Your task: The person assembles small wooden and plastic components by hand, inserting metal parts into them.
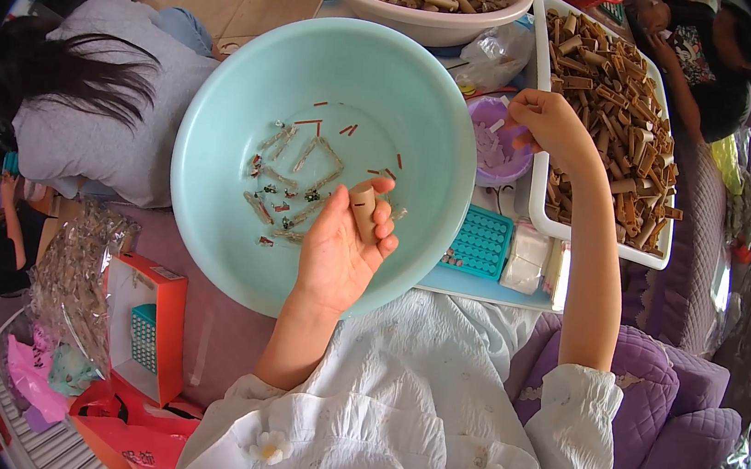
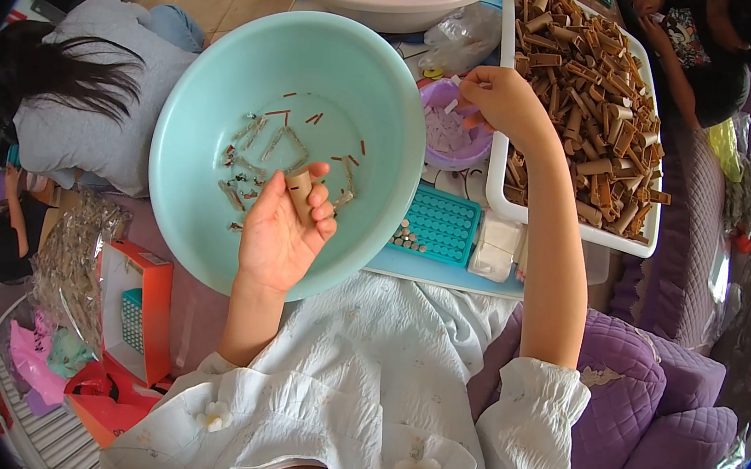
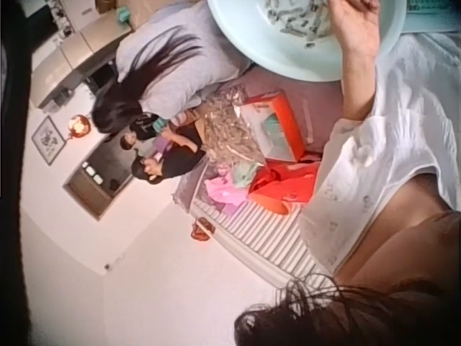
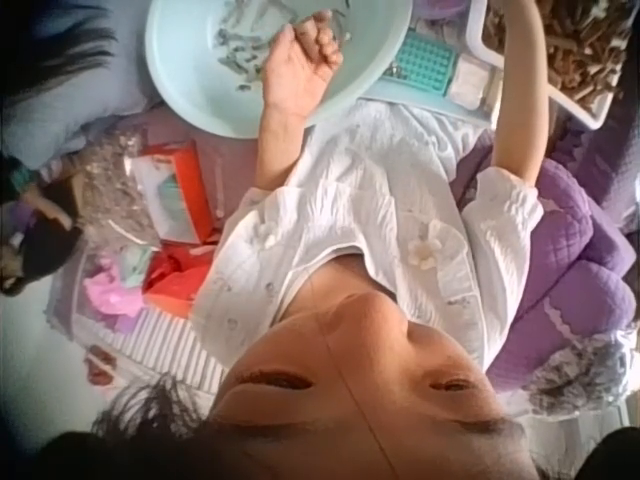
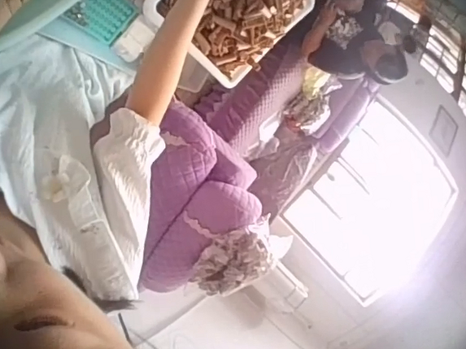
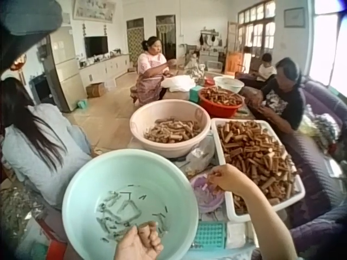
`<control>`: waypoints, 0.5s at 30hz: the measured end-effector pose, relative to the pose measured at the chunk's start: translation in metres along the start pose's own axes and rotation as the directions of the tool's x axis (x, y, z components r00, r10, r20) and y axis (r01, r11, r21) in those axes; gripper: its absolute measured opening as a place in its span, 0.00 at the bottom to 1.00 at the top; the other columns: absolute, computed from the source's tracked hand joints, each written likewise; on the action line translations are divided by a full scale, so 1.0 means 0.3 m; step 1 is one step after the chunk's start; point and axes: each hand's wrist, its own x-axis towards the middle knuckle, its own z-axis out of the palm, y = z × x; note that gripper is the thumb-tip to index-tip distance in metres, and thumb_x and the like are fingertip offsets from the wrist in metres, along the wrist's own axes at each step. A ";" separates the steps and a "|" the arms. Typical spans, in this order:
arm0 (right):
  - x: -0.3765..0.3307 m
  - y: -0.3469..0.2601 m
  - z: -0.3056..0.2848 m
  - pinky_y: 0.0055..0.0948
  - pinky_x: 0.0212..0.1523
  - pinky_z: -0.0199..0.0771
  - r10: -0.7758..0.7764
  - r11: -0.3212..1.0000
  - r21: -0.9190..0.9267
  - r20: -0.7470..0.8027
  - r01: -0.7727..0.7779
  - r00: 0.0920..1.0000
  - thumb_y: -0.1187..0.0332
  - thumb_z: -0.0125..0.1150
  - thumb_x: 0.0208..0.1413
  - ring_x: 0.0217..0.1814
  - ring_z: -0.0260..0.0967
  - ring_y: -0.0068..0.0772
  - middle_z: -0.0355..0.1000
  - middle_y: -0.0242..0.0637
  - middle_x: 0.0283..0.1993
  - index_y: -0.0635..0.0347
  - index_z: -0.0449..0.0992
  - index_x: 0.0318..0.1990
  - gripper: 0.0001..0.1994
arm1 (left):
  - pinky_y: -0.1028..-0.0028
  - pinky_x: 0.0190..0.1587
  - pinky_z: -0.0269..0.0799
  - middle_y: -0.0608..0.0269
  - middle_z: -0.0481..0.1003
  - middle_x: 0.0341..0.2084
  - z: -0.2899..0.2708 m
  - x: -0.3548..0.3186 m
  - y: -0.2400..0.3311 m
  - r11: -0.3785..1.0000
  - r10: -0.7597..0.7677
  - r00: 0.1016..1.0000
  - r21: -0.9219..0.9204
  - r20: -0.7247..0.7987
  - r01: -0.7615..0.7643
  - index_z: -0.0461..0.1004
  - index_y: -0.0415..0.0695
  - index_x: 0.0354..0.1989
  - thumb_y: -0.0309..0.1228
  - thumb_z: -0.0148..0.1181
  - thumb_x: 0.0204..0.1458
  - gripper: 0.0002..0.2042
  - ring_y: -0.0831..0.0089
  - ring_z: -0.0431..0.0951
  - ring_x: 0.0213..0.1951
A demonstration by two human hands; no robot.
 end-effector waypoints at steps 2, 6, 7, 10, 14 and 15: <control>-0.003 0.001 -0.004 0.14 0.18 0.60 0.009 1.000 -0.010 -0.020 -0.009 1.000 0.65 0.50 0.52 0.18 0.63 0.16 0.70 0.28 0.26 0.59 0.69 0.29 0.07 | 0.77 0.33 0.64 0.67 0.65 0.27 -0.016 0.006 -0.008 1.000 -0.004 0.999 -0.008 0.053 0.004 0.64 0.42 0.44 0.44 0.38 0.56 0.18 0.79 0.65 0.31; 0.017 0.028 -0.003 0.14 0.17 0.61 0.042 0.997 0.069 0.007 -0.043 0.999 0.66 0.50 0.50 0.18 0.67 0.18 0.70 0.30 0.26 0.61 0.70 0.28 0.08 | 0.71 0.43 0.68 0.66 0.67 0.32 -0.017 0.007 -0.016 1.000 0.010 0.998 0.015 0.063 -0.011 0.63 0.41 0.46 0.38 0.41 0.56 0.15 0.76 0.68 0.39; 0.011 0.019 0.003 0.15 0.17 0.61 0.023 0.999 -0.047 -0.021 -0.024 1.000 0.67 0.50 0.49 0.19 0.68 0.19 0.70 0.31 0.25 0.62 0.70 0.28 0.08 | 0.68 0.46 0.67 0.66 0.67 0.34 -0.020 0.006 -0.017 1.000 0.013 0.998 0.001 0.065 -0.013 0.62 0.41 0.47 0.36 0.42 0.56 0.14 0.74 0.67 0.42; 0.010 0.003 0.010 0.16 0.17 0.62 0.024 0.987 -0.155 -0.056 -0.033 0.998 0.67 0.50 0.48 0.20 0.70 0.20 0.70 0.31 0.25 0.64 0.70 0.27 0.08 | 0.63 0.49 0.67 0.65 0.66 0.37 -0.022 0.007 -0.017 1.000 0.014 0.998 -0.023 0.060 -0.013 0.61 0.41 0.48 0.33 0.42 0.56 0.13 0.70 0.66 0.47; -0.011 -0.011 0.020 0.16 0.18 0.62 -0.051 0.992 -0.116 -0.062 0.044 0.997 0.67 0.51 0.47 0.21 0.70 0.20 0.69 0.31 0.24 0.65 0.70 0.27 0.09 | 0.61 0.49 0.68 0.63 0.66 0.40 -0.011 0.011 -0.002 0.996 -0.053 0.997 -0.074 0.059 0.057 0.62 0.42 0.48 0.30 0.42 0.55 0.13 0.66 0.64 0.50; -0.029 -0.025 0.019 0.16 0.18 0.62 -0.100 0.987 -0.139 -0.127 0.082 0.987 0.68 0.51 0.47 0.21 0.70 0.20 0.69 0.31 0.23 0.65 0.70 0.27 0.08 | 0.61 0.49 0.68 0.63 0.66 0.40 -0.004 0.011 -0.002 0.996 -0.054 0.997 -0.074 0.059 0.058 0.62 0.42 0.48 0.30 0.42 0.55 0.13 0.66 0.64 0.50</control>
